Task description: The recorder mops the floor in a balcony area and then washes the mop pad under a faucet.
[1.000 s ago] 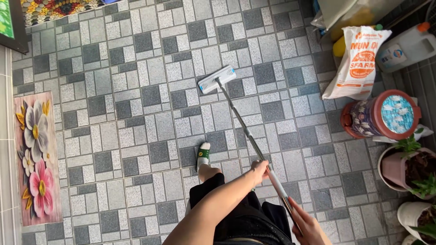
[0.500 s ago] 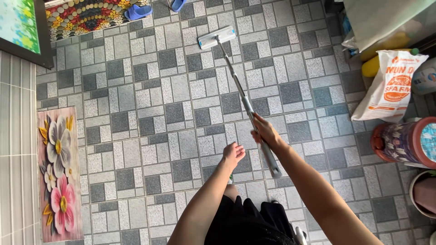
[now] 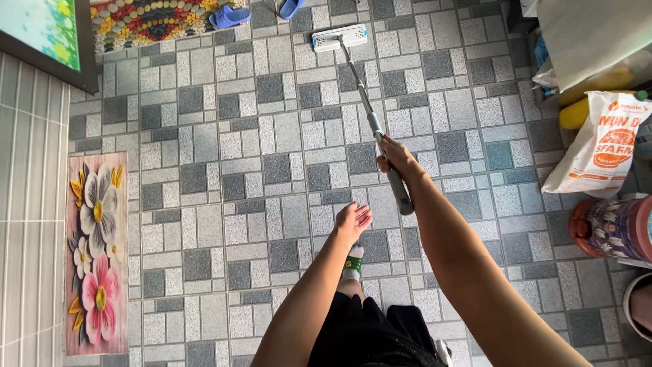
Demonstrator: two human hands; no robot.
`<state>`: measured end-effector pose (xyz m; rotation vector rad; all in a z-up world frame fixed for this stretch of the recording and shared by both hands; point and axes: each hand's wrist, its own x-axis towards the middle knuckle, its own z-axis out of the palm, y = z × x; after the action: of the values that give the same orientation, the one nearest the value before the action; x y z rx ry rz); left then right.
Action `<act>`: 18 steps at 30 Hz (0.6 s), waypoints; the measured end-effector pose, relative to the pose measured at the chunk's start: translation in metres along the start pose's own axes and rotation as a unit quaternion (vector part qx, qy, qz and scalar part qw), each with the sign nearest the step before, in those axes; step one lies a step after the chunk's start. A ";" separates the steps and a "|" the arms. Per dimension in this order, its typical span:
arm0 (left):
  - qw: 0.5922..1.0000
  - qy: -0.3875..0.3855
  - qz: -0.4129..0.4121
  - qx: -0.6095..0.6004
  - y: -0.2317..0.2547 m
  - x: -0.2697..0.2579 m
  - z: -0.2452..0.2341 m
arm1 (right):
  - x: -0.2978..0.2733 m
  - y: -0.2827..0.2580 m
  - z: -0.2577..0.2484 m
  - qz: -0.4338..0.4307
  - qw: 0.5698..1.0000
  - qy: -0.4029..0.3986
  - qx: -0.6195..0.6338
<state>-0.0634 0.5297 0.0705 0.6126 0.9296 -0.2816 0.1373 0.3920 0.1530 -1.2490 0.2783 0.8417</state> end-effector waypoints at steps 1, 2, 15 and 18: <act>1.000 0.000 -0.011 0.000 -0.007 -0.003 -0.002 | -0.003 0.016 -0.008 -0.003 1.000 -0.020 0.007; 1.000 0.000 -0.013 -0.003 -0.013 -0.004 -0.006 | -0.034 0.020 0.000 -0.001 1.000 -0.019 0.006; 0.985 0.037 -0.047 0.160 -0.147 -0.030 -0.049 | -0.390 0.201 0.038 0.112 0.990 0.077 -0.032; 0.974 0.049 -0.064 0.214 -0.180 -0.072 -0.065 | -0.478 0.225 0.058 0.153 0.983 0.095 -0.021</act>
<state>-0.2340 0.4230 0.0340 0.9704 1.0141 -0.5805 -0.3569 0.2664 0.3030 -1.3472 0.6208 0.9946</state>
